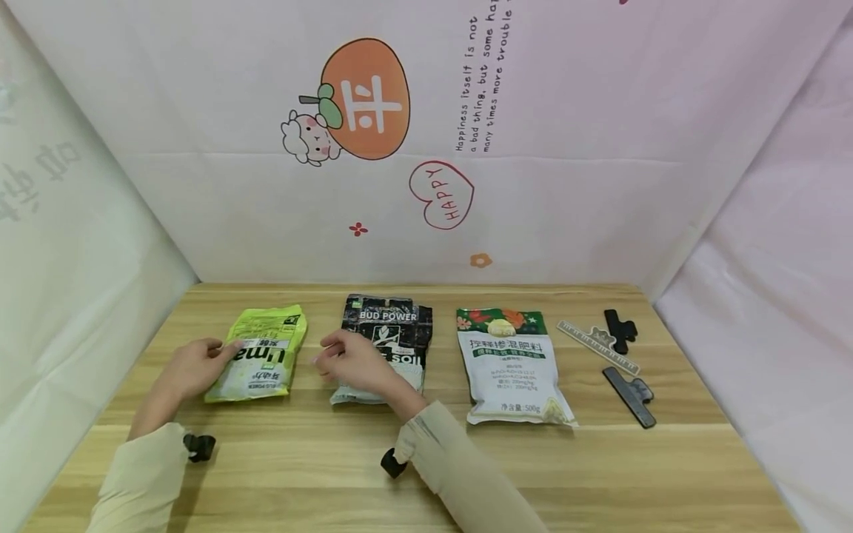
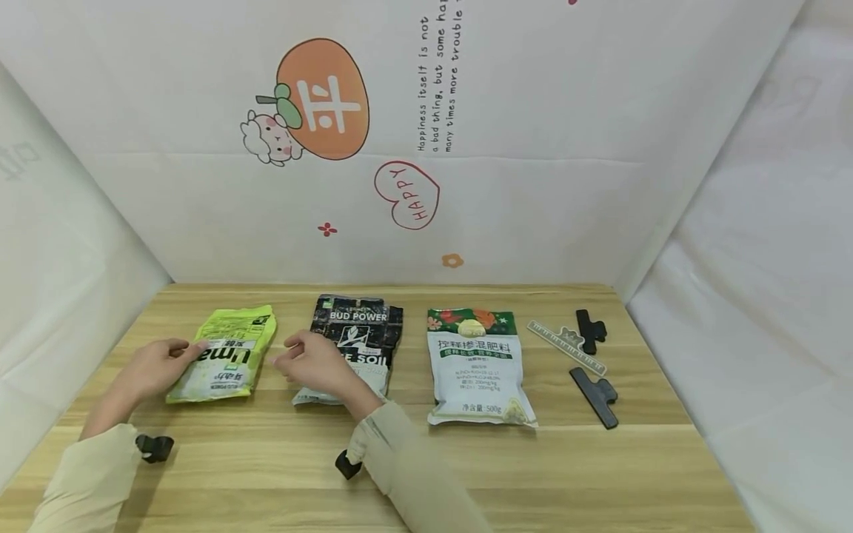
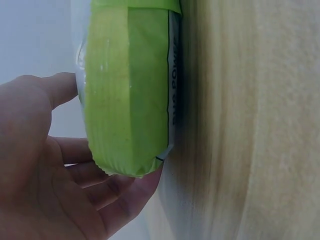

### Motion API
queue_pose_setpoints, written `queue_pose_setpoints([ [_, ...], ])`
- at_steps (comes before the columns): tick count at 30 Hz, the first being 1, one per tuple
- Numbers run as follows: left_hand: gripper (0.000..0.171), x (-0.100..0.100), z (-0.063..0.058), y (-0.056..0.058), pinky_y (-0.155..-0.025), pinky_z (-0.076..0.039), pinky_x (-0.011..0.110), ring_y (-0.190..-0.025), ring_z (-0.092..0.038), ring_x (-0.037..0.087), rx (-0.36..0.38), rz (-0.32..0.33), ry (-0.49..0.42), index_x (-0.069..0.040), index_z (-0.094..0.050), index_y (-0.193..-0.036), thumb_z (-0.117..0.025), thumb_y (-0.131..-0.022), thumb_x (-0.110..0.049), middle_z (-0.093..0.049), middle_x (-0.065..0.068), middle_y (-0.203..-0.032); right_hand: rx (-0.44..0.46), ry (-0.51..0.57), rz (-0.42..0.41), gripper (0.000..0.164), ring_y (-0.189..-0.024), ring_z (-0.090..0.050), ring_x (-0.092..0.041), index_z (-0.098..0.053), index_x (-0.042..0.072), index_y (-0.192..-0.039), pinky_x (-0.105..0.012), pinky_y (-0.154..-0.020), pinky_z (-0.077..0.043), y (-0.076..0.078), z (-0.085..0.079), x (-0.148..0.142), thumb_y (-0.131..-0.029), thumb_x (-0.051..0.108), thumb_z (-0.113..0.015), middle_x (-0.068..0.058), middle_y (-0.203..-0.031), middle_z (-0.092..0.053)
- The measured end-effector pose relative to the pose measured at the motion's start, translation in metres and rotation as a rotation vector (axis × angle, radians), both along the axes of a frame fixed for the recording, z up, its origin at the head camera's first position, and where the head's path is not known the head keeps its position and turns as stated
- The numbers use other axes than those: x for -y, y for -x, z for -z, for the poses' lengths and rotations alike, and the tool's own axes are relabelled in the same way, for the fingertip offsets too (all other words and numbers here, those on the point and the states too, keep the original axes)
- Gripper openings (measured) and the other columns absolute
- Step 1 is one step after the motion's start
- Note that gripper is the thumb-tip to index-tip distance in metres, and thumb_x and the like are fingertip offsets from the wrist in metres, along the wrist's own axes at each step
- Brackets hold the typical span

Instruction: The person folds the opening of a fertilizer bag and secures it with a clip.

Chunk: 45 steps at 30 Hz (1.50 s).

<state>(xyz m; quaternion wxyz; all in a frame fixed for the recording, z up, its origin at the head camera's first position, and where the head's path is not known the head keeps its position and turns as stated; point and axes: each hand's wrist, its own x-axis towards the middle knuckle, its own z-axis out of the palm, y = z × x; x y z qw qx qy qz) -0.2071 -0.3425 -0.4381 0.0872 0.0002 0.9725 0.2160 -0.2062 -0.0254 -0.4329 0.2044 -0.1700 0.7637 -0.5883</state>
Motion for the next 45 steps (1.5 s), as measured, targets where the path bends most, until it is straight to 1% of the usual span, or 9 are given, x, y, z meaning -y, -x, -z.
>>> queue_pose_setpoints([
  [6, 0.089, 0.001, -0.002, 0.001, -0.104, -0.050, 0.072, -0.130, -0.050, 0.064, 0.018, -0.014, 0.001, 0.026, -0.040, -0.144, -0.033, -0.111, -0.057, -0.049, 0.047, -0.143, 0.144, 0.052, 0.048, 0.055, -0.096, -0.079, -0.031, -0.056, -0.004, -0.142, -0.036, -0.084, -0.068, -0.002, 0.003, 0.030, -0.099, 0.025, -0.075, -0.011, -0.113, -0.074],
  [14, 0.084, 0.000, -0.001, 0.000, -0.101, -0.052, 0.070, -0.128, -0.052, 0.063, 0.014, -0.014, -0.011, 0.023, -0.046, -0.142, -0.034, -0.112, -0.054, -0.051, 0.047, -0.141, 0.156, -0.034, 0.108, 0.054, -0.075, -0.079, -0.029, -0.060, -0.007, -0.134, -0.035, -0.067, -0.068, -0.009, 0.012, 0.059, -0.096, 0.027, -0.079, -0.010, -0.085, -0.076],
  [20, 0.080, 0.000, -0.001, -0.001, -0.096, -0.055, 0.067, -0.124, -0.056, 0.061, 0.023, -0.020, -0.018, 0.020, -0.054, -0.136, -0.034, -0.112, -0.054, -0.055, 0.046, -0.137, 0.157, -0.054, 0.138, 0.028, -0.069, -0.077, -0.031, -0.068, 0.002, -0.096, -0.038, -0.063, -0.068, -0.011, 0.016, 0.071, -0.096, 0.028, -0.079, -0.010, -0.080, -0.071],
  [21, 0.081, 0.000, -0.001, -0.001, -0.095, -0.055, 0.067, -0.123, -0.056, 0.061, 0.027, -0.021, -0.018, 0.020, -0.054, -0.136, -0.034, -0.112, -0.054, -0.056, 0.045, -0.137, 0.160, -0.056, 0.143, 0.027, -0.069, -0.077, -0.032, -0.066, 0.005, -0.088, -0.039, -0.063, -0.068, -0.011, 0.016, 0.072, -0.096, 0.028, -0.079, -0.010, -0.079, -0.071],
  [25, 0.084, 0.000, -0.001, -0.001, -0.095, -0.056, 0.066, -0.123, -0.057, 0.061, 0.056, -0.026, -0.025, 0.021, -0.053, -0.137, -0.032, -0.112, -0.056, -0.055, 0.045, -0.139, 0.176, -0.060, 0.182, 0.031, -0.069, -0.077, -0.034, -0.067, 0.006, -0.079, -0.042, -0.062, -0.068, -0.011, 0.014, 0.077, -0.095, 0.029, -0.079, -0.009, -0.076, -0.070],
  [29, 0.085, 0.002, -0.002, 0.000, -0.092, -0.058, 0.061, -0.121, -0.060, 0.058, 0.079, -0.018, -0.033, 0.020, -0.054, -0.138, -0.033, -0.111, -0.058, -0.055, 0.044, -0.140, 0.152, -0.138, 0.228, 0.038, -0.064, -0.077, -0.030, -0.068, 0.007, -0.073, -0.037, -0.059, -0.066, -0.010, 0.011, 0.082, -0.094, 0.035, -0.081, -0.008, -0.070, -0.070],
  [33, 0.084, 0.004, -0.003, 0.002, -0.087, -0.060, 0.054, -0.118, -0.064, 0.052, 0.094, -0.006, -0.046, 0.017, -0.056, -0.138, -0.036, -0.110, -0.060, -0.057, 0.042, -0.140, 0.121, -0.211, 0.253, 0.040, -0.059, -0.076, -0.025, -0.068, 0.011, -0.071, -0.033, -0.057, -0.062, -0.010, 0.010, 0.085, -0.092, 0.042, -0.081, -0.007, -0.065, -0.070],
  [39, 0.090, 0.005, -0.004, -0.001, -0.095, -0.060, 0.056, -0.130, -0.057, 0.055, 0.137, -0.005, -0.094, 0.015, -0.048, -0.147, -0.042, -0.107, -0.066, -0.051, 0.041, -0.148, 0.128, -0.170, 0.257, 0.035, -0.058, -0.076, -0.028, -0.073, 0.012, -0.078, -0.036, -0.054, -0.064, -0.004, 0.013, 0.086, -0.092, 0.043, -0.081, -0.008, -0.064, -0.070],
  [45, 0.089, 0.004, -0.001, -0.004, -0.081, -0.059, 0.031, -0.119, -0.066, 0.036, 0.149, -0.032, -0.173, 0.013, -0.049, -0.148, -0.050, -0.104, -0.065, -0.058, 0.035, -0.145, 0.168, -0.110, 0.259, 0.028, -0.061, -0.076, -0.035, -0.073, 0.011, -0.080, -0.040, -0.054, -0.066, 0.002, 0.018, 0.088, -0.090, 0.035, -0.085, -0.008, -0.064, -0.069],
])
